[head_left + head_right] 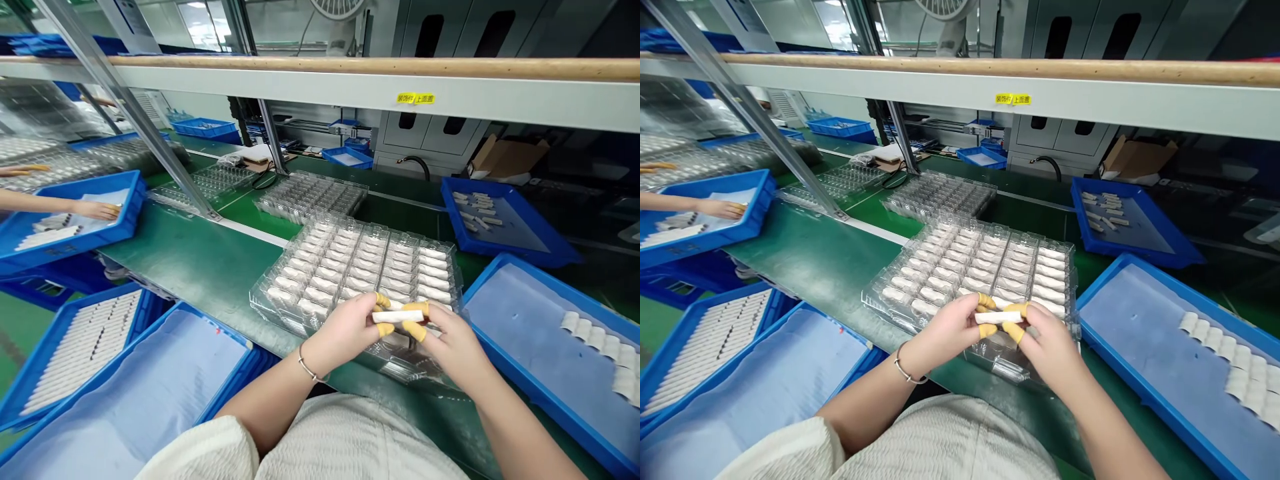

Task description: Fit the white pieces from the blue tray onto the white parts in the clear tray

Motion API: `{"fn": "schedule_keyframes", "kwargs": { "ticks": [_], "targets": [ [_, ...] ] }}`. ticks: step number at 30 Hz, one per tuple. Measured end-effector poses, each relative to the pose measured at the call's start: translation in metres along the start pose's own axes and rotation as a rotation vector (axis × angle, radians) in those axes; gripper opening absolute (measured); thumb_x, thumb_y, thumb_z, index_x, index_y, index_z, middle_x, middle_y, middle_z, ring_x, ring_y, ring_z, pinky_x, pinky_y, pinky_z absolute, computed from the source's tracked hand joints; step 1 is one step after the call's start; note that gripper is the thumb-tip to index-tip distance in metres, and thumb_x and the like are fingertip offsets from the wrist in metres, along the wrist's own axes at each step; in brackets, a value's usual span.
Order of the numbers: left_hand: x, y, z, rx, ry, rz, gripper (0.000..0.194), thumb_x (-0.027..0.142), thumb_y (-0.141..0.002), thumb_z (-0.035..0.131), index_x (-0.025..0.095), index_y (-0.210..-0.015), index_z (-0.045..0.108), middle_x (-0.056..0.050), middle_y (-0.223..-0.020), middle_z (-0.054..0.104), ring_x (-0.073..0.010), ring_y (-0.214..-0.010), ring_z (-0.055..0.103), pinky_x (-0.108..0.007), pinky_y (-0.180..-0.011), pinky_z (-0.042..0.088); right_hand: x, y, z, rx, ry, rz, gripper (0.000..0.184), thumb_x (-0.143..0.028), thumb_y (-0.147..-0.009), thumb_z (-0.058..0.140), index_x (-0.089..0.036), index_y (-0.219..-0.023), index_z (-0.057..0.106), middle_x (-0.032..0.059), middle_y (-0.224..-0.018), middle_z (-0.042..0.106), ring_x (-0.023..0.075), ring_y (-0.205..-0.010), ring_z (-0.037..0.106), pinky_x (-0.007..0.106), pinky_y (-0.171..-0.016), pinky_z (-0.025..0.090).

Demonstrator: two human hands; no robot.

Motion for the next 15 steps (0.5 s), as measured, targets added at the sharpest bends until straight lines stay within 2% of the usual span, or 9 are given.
{"fn": "schedule_keyframes", "kwargs": {
  "ticks": [3,8,11,15],
  "targets": [
    [-0.002,0.003,0.000,-0.023,0.179,-0.013,0.023,0.026,-0.081,0.068,0.020,-0.103,0.064,-0.002,-0.091,0.066,-0.0162,-0.076,0.060,-0.026,-0.066,0.046,0.019,0.004,-0.005,0.046,-0.146,0.104,0.021,-0.040,-0.091,0.061,-0.021,-0.092,0.070,0.0042,-0.086,0.066,0.0208,-0.081,0.061,0.031,-0.071,0.049],
    [-0.010,0.002,0.007,-0.024,0.466,-0.047,0.022,0.030,-0.081,0.069,0.016,-0.098,0.066,-0.003,-0.087,0.067,-0.0152,-0.075,0.059,-0.026,-0.067,0.046,0.036,0.009,0.004,0.058,-0.460,0.290,0.036,-0.052,-0.082,0.070,-0.019,-0.098,0.071,0.0057,-0.091,0.071,0.0229,-0.087,0.065,0.033,-0.077,0.054],
    [-0.015,-0.001,0.016,-0.052,0.663,-0.097,0.027,0.035,-0.079,0.072,0.015,-0.097,0.065,-0.005,-0.089,0.067,-0.0163,-0.078,0.061,-0.028,-0.071,0.047,0.039,0.013,0.005,0.062,-0.488,0.314,0.037,-0.055,-0.082,0.070,-0.018,-0.091,0.071,0.0057,-0.087,0.071,0.0214,-0.082,0.065,0.031,-0.073,0.055],
    [-0.018,-0.004,0.020,-0.071,0.823,-0.136,0.033,0.040,-0.074,0.078,0.014,-0.089,0.065,-0.002,-0.080,0.065,-0.0126,-0.070,0.056,-0.024,-0.065,0.043,0.045,0.015,0.006,0.061,-0.524,0.301,0.043,-0.057,-0.091,0.056,-0.018,-0.084,0.071,0.0068,-0.084,0.070,0.0200,-0.080,0.064,0.031,-0.073,0.055]
  ]
}}
Point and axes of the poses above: each hand's wrist, its own y-axis away from the middle knuckle, its own z-axis out of the palm, x = y × z, the point moved 6 cm from there along -y, towards the middle knuckle
